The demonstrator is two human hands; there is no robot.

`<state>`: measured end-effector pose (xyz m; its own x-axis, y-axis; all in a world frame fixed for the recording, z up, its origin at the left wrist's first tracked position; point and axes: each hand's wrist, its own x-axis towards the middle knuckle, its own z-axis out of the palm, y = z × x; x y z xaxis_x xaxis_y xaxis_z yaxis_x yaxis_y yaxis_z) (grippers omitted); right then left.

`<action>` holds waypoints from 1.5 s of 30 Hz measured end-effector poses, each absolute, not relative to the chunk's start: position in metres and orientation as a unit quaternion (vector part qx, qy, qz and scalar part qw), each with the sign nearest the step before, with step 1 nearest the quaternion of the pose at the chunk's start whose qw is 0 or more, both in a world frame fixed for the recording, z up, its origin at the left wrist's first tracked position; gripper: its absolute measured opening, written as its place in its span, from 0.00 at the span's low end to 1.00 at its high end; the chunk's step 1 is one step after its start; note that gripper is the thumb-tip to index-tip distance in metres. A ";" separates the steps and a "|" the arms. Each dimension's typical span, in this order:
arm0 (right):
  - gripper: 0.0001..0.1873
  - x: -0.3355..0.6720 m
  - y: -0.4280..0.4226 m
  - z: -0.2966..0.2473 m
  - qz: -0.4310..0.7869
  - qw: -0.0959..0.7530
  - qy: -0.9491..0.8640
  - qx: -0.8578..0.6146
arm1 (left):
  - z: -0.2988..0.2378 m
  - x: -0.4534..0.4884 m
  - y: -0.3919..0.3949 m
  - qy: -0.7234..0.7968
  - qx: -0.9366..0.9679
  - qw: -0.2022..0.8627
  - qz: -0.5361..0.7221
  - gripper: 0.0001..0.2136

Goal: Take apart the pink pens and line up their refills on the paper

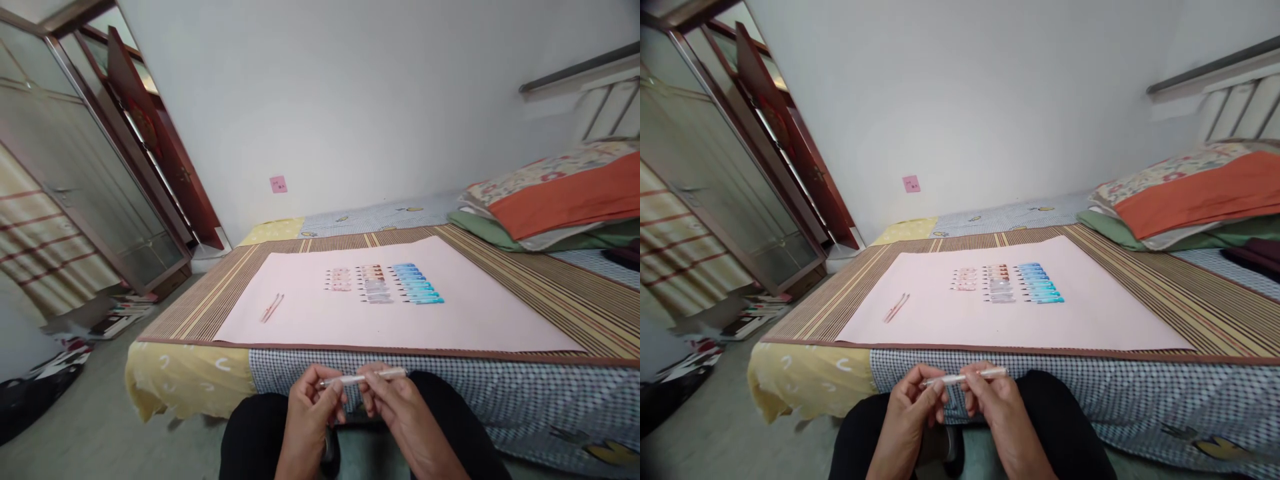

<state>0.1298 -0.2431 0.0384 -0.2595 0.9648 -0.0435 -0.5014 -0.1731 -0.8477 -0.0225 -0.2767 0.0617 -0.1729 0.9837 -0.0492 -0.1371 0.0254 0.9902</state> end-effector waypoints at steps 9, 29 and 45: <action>0.22 0.154 -0.232 0.045 0.754 0.428 -0.400 -0.299 | 0.071 -0.030 -0.276 0.518 0.415 0.496 0.560 0.20; 0.16 0.178 -0.228 0.070 0.563 0.309 -0.669 -0.374 | 0.053 -0.022 -0.274 0.541 0.354 0.500 0.577 0.28; 0.15 0.186 -0.222 0.058 0.589 0.306 -0.641 -0.386 | 0.049 -0.025 -0.272 0.505 0.301 0.534 0.607 0.26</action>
<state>0.1862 -0.2216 0.0584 -0.5151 0.8548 -0.0630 0.1340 0.0077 -0.9909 -0.0247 -0.2715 0.0489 -0.2480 0.9531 -0.1736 -0.3444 0.0808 0.9354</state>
